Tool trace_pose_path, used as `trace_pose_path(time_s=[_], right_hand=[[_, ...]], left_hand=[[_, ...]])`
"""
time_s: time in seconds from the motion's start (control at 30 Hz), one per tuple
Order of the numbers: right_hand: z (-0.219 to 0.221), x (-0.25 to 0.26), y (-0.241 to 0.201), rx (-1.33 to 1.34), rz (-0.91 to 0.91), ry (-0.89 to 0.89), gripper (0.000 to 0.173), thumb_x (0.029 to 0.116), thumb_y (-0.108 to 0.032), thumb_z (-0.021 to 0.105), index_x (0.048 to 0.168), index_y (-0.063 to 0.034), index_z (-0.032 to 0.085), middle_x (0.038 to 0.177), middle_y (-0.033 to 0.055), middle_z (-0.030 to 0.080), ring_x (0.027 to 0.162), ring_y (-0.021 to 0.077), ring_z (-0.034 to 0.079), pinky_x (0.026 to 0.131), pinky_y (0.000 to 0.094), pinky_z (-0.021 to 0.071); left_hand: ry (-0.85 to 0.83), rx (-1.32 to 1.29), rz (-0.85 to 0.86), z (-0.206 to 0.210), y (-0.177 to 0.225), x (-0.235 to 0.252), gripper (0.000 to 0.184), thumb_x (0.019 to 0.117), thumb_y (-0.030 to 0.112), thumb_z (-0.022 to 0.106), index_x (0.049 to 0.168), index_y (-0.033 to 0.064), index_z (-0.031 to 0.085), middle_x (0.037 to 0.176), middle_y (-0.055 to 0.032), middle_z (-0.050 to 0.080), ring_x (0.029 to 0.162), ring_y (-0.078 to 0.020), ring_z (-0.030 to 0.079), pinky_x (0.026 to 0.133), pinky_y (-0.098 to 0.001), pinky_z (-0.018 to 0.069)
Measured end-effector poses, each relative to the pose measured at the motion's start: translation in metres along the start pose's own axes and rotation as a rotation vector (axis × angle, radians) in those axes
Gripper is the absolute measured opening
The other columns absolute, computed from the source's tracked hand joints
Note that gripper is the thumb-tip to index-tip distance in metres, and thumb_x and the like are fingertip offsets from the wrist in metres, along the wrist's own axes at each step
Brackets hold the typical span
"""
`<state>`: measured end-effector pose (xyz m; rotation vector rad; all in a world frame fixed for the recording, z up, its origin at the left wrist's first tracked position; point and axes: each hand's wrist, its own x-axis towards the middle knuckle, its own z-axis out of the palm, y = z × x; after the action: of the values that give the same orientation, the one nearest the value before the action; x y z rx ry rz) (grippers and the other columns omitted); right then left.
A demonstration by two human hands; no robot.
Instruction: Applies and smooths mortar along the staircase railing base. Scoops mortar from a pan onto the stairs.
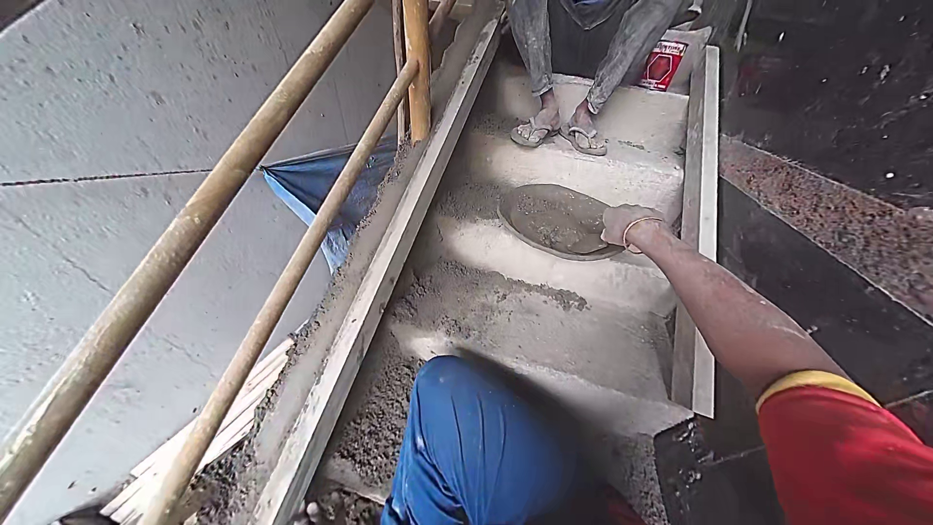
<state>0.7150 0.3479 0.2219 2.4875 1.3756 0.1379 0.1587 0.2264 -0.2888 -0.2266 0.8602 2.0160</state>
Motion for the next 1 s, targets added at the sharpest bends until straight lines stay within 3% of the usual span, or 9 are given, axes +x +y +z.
trace_pose_path(time_s=[0.1,0.27,0.4,0.57,0.63,0.7,0.8,0.9,1.0], right_hand=[[0.005,-0.017,0.013,0.057,0.019,0.077,0.031,0.0975,-0.036,0.065,0.103,-0.007,0.072,0.111,0.0211,0.072,0.108,0.043,0.068,0.083,0.0676,0.0534],[0.007,-0.064,-0.004,0.23,-0.121,0.264,0.03,0.1022,-0.03,0.063,0.118,-0.0049,0.065,0.106,0.0251,0.07,0.103,0.0477,0.068,0.084,0.0693,0.0517],[0.026,-0.11,-0.083,0.311,-0.432,0.247,0.038,0.1058,-0.025,0.058,0.137,-0.0025,0.057,0.118,0.0309,0.066,0.113,0.0517,0.064,0.096,0.0711,0.0466],[0.086,-0.176,-0.208,0.476,-0.74,0.156,0.038,0.1063,-0.027,0.055,0.14,-0.0087,0.058,0.119,0.0223,0.07,0.109,0.0418,0.069,0.095,0.0644,0.0519],[0.102,-0.201,-0.254,0.559,-0.825,0.061,0.038,0.107,-0.029,0.053,0.14,-0.0105,0.057,0.119,0.0178,0.07,0.107,0.0345,0.07,0.095,0.0579,0.0538],[0.111,-0.219,-0.295,0.682,-0.904,-0.088,0.037,0.1074,-0.029,0.051,0.139,-0.0099,0.057,0.112,0.0131,0.07,0.092,0.0243,0.071,0.085,0.046,0.0588],[0.117,-0.23,-0.349,1.061,-0.923,-0.468,0.032,0.1089,-0.021,0.048,0.134,-0.0024,0.058,0.089,0.0083,0.067,0.063,0.0141,0.065,0.058,0.0289,0.058],[0.131,-0.208,-0.391,1.384,-0.808,-0.884,0.036,0.1131,-0.022,0.039,0.129,0.0039,0.058,0.08,0.0086,0.062,0.055,0.013,0.059,0.049,0.0255,0.0526],[0.13,-0.185,-0.397,1.433,-0.645,-1.057,0.041,0.114,-0.031,0.034,0.125,0.0007,0.058,0.078,0.0064,0.06,0.052,0.0103,0.056,0.045,0.0219,0.0491]], left_hand=[[0.104,0.054,-0.034,0.018,0.008,-0.017,0.04,0.1111,0.047,0.027,0.1,0.021,0.056,0.082,0.006,0.061,0.074,-0.0081,0.063,0.071,-0.0318,0.0573],[0.115,0.035,-0.059,0.026,0.006,-0.02,0.039,0.111,0.048,0.024,0.102,0.022,0.052,0.084,0.0057,0.058,0.076,-0.0092,0.062,0.074,-0.0339,0.0566],[0.182,0.008,-0.064,0.026,0.007,-0.016,0.036,0.1109,0.047,0.029,0.107,0.0181,0.051,0.085,0.0021,0.058,0.073,-0.012,0.06,0.07,-0.0354,0.0552],[0.221,0.047,-0.029,0.027,0.004,-0.01,0.029,0.1116,0.038,0.036,0.114,0.0127,0.051,0.084,-0.003,0.058,0.067,-0.0138,0.059,0.06,-0.0333,0.0542],[0.216,0.022,-0.058,0.03,0.007,-0.014,0.033,0.1123,0.037,0.035,0.129,0.0113,0.047,0.099,-0.006,0.057,0.078,-0.0153,0.06,0.067,-0.0344,0.0551],[0.237,0.013,-0.052,0.038,0.015,-0.018,0.029,0.1127,0.032,0.036,0.127,0.0085,0.047,0.096,-0.0081,0.056,0.074,-0.0164,0.059,0.063,-0.0344,0.0548],[0.211,0.001,-0.018,0.027,0.007,-0.008,0.024,0.1118,0.03,0.04,0.114,0.0085,0.05,0.083,-0.0059,0.058,0.065,-0.0154,0.059,0.058,-0.034,0.0547],[0.204,0.009,-0.021,0.03,0.01,-0.012,0.025,0.1118,0.03,0.04,0.113,0.0072,0.05,0.085,-0.0068,0.059,0.066,-0.0159,0.06,0.057,-0.0334,0.0551],[0.241,0.012,-0.06,0.039,0.02,-0.019,0.027,0.112,0.03,0.039,0.12,0.0076,0.051,0.095,-0.0098,0.06,0.075,-0.0188,0.063,0.061,-0.0342,0.0554]])
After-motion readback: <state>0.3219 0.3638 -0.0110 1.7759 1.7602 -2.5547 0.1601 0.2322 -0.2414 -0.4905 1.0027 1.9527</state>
